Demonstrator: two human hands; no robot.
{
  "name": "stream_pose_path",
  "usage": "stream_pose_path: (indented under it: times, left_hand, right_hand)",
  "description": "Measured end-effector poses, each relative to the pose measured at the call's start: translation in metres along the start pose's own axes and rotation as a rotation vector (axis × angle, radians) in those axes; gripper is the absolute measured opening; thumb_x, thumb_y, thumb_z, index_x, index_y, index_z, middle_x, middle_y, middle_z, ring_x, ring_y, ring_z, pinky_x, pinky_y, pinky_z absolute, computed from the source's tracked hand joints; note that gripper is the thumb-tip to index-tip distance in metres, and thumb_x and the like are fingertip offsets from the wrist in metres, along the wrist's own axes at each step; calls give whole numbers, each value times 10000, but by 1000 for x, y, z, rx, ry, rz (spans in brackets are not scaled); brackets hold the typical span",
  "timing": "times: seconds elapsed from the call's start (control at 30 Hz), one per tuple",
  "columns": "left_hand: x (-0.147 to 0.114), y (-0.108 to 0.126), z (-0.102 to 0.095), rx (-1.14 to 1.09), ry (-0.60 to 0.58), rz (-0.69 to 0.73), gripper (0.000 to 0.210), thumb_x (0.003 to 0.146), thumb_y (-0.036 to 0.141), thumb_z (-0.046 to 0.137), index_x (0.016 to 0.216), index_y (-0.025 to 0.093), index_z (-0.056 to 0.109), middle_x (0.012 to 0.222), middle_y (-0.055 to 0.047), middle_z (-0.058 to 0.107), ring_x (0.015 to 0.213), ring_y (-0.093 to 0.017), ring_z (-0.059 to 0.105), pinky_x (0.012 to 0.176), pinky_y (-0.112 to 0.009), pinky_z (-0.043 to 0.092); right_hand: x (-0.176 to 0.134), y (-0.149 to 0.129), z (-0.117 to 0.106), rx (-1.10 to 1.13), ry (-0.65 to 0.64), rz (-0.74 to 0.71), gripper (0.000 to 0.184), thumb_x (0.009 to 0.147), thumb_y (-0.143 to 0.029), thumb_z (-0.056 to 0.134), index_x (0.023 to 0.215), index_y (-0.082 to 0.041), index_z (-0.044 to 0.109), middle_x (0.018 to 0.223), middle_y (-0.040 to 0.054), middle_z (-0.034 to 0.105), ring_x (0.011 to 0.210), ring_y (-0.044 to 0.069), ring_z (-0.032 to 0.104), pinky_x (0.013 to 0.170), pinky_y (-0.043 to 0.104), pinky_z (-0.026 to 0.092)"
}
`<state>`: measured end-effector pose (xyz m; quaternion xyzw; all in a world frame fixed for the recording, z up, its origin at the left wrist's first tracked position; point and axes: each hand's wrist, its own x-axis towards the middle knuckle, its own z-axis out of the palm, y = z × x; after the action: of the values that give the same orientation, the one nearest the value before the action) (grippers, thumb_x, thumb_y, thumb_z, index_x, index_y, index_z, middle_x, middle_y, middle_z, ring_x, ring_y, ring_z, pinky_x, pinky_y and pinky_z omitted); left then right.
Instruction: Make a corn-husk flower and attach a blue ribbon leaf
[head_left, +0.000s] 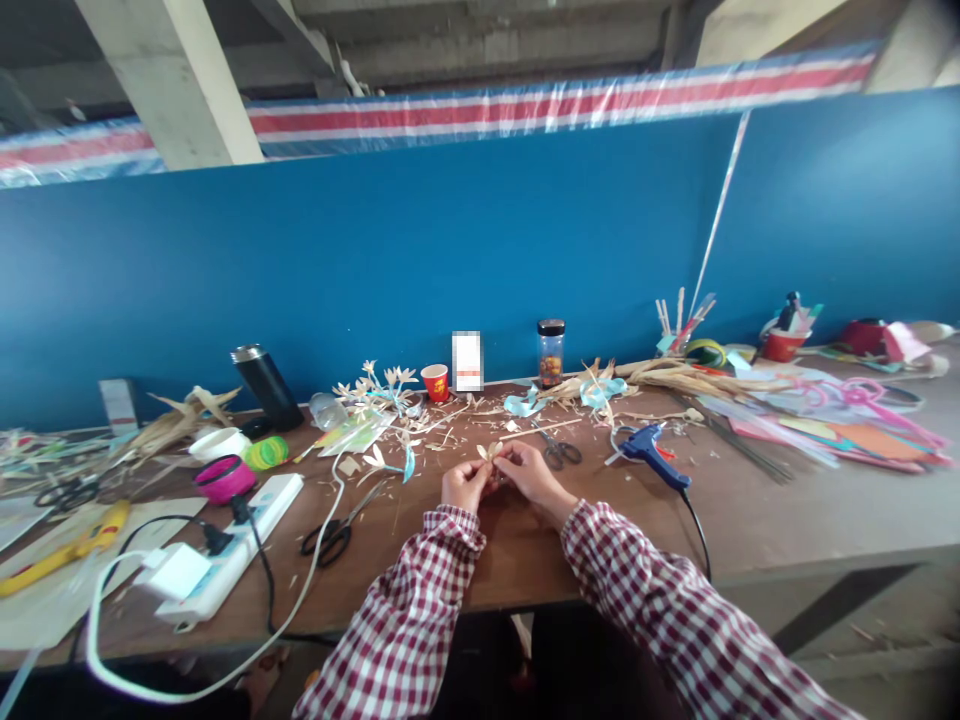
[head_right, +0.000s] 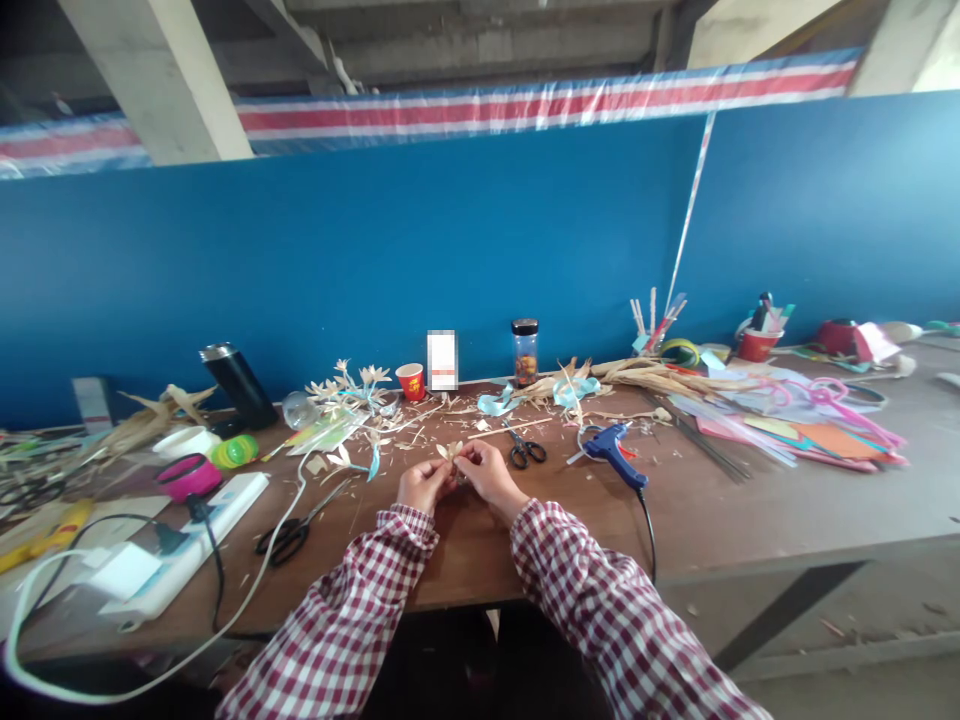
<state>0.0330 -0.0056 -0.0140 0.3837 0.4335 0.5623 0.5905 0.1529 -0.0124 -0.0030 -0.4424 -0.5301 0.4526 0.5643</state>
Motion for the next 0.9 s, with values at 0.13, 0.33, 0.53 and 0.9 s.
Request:
stream_pose_path:
  times: [0.13, 0.33, 0.53, 0.9]
  left_hand:
    - [0, 0, 0, 32, 19, 20, 245, 520, 288, 769, 657, 115, 662, 540, 3, 624, 480, -99, 565, 514, -234, 518]
    - [-2, 3, 1, 64, 19, 10, 194, 571, 264, 737, 672, 116, 663, 537, 6, 621, 483, -99, 568, 519, -226, 517]
    - [-4, 4, 2, 135, 4, 26, 139, 598, 221, 714, 677, 119, 664, 532, 8, 619, 463, -98, 557, 504, -229, 520]
    - [-5, 6, 4, 141, 9, 10, 154, 603, 226, 731, 681, 110, 666, 547, -19, 637, 479, -116, 581, 511, -245, 534]
  right_hand:
    - [0, 0, 2, 22, -15, -2, 201, 649, -339, 637, 665, -167, 534, 586, -24, 548, 527, 102, 492, 498, 218, 395]
    - [-1, -6, 4, 19, -30, -26, 223, 653, -364, 642, 664, -159, 555, 585, -28, 544, 532, 98, 489, 512, 219, 389]
    - [-1, -9, 3, -23, -45, -87, 258, 661, -399, 644, 631, -150, 585, 591, -15, 568, 570, 110, 500, 565, 233, 396]
    - [0, -3, 4, 38, -7, -67, 301, 635, -435, 665, 611, -151, 568, 573, -24, 550, 539, 102, 481, 542, 228, 387]
